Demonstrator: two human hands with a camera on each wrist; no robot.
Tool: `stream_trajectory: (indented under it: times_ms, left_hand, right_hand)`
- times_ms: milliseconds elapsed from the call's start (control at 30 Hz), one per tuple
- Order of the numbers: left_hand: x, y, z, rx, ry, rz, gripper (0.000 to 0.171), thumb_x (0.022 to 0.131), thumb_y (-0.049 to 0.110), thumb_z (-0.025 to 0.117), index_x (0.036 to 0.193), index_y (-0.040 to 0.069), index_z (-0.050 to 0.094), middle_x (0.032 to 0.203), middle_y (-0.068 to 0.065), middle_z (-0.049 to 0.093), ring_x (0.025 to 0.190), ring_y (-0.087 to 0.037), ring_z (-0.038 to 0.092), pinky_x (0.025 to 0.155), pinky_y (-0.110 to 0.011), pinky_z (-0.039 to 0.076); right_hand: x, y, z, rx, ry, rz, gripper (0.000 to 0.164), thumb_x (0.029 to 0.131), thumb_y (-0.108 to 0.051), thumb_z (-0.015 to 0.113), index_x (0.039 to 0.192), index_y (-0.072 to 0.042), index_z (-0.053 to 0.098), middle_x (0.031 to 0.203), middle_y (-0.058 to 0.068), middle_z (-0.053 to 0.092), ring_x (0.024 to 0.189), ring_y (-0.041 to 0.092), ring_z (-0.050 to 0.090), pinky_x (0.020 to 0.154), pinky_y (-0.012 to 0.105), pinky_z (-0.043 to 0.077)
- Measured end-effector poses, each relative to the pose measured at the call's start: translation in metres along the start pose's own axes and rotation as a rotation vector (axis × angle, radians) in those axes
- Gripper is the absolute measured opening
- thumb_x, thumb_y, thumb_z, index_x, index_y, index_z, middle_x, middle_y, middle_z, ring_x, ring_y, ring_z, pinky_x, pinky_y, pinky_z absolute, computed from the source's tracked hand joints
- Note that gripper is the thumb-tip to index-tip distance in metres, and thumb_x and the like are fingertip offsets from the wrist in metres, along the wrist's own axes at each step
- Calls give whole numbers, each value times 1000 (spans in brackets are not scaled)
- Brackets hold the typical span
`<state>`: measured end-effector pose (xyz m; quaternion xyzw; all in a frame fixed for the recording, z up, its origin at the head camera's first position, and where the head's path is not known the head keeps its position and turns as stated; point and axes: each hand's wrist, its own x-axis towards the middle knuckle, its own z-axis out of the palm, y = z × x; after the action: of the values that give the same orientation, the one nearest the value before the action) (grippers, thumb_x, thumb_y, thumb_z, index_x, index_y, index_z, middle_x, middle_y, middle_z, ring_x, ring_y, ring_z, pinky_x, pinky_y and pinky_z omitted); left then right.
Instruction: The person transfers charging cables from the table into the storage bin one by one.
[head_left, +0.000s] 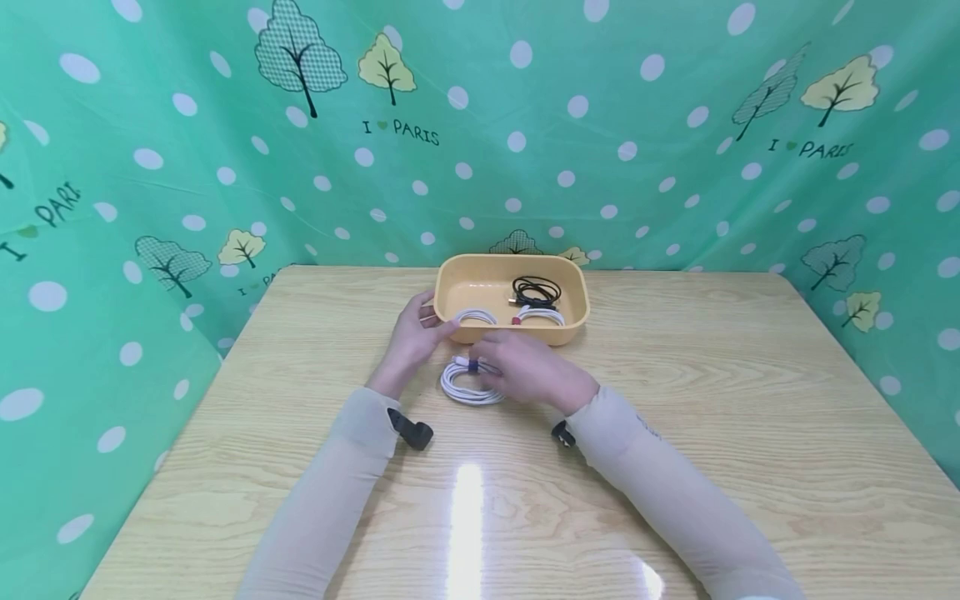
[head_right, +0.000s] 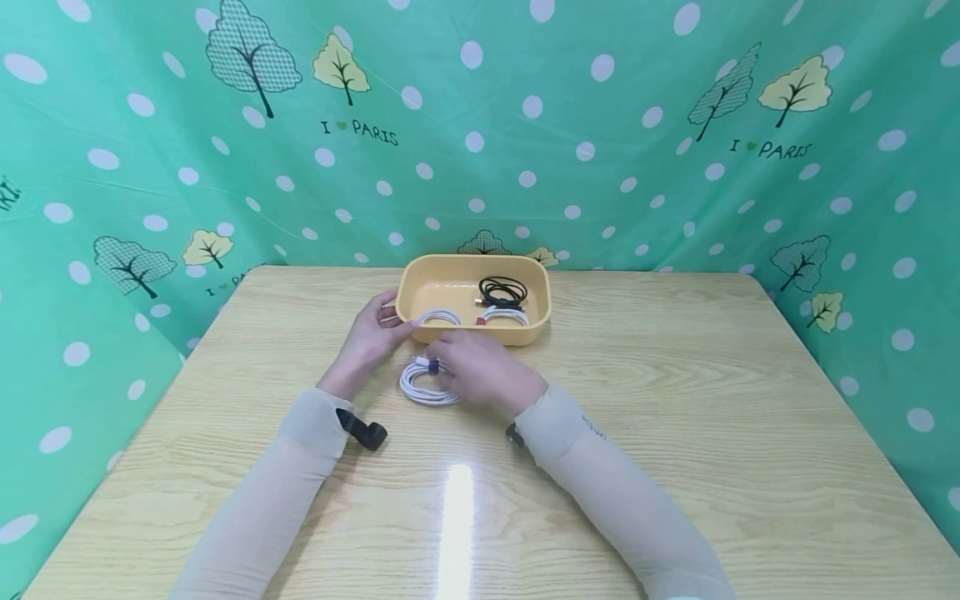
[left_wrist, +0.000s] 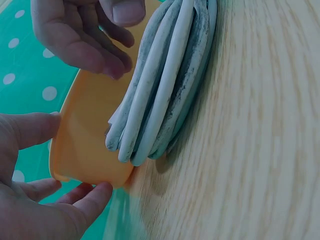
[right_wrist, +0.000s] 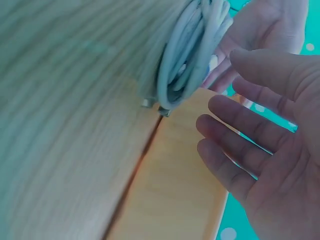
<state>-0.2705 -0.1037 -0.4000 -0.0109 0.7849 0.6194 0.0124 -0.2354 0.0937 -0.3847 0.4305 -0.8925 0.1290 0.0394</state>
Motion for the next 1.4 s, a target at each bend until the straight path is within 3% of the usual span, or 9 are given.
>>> stream_trajectory:
  times_ms: [433, 967, 1267, 1400]
  left_hand:
    - [0, 1, -2, -22, -7, 3, 71, 84, 8, 72, 145, 5, 34, 132, -25, 49, 123, -34, 50, 99, -37, 48]
    - [0, 0, -2, 12, -5, -4, 72, 84, 10, 72, 146, 6, 33, 134, -23, 49, 124, -33, 49, 100, -37, 47]
    - [-1, 2, -1, -3, -5, -5, 72, 84, 8, 72, 145, 4, 33, 133, -25, 48, 123, -34, 50, 100, -38, 47]
    - [-1, 1, -1, -13, -10, -9, 72, 85, 7, 71, 146, 5, 33, 135, -25, 47, 125, -34, 48, 101, -39, 46]
  right_hand:
    - [8, 5, 5, -6, -100, 101, 36, 86, -21, 71, 121, -18, 64, 110, -4, 64, 96, 10, 58, 86, 30, 50]
    - [8, 5, 3, 15, -182, 116, 26, 83, -19, 73, 108, -18, 65, 93, -8, 62, 80, 9, 54, 72, 26, 48]
    - [8, 6, 2, 41, -210, 145, 37, 83, -22, 74, 118, -18, 63, 100, -8, 63, 84, 8, 55, 76, 26, 49]
    - [10, 7, 3, 44, -208, 137, 33, 83, -22, 74, 115, -19, 64, 94, -8, 62, 79, 8, 56, 70, 25, 49]
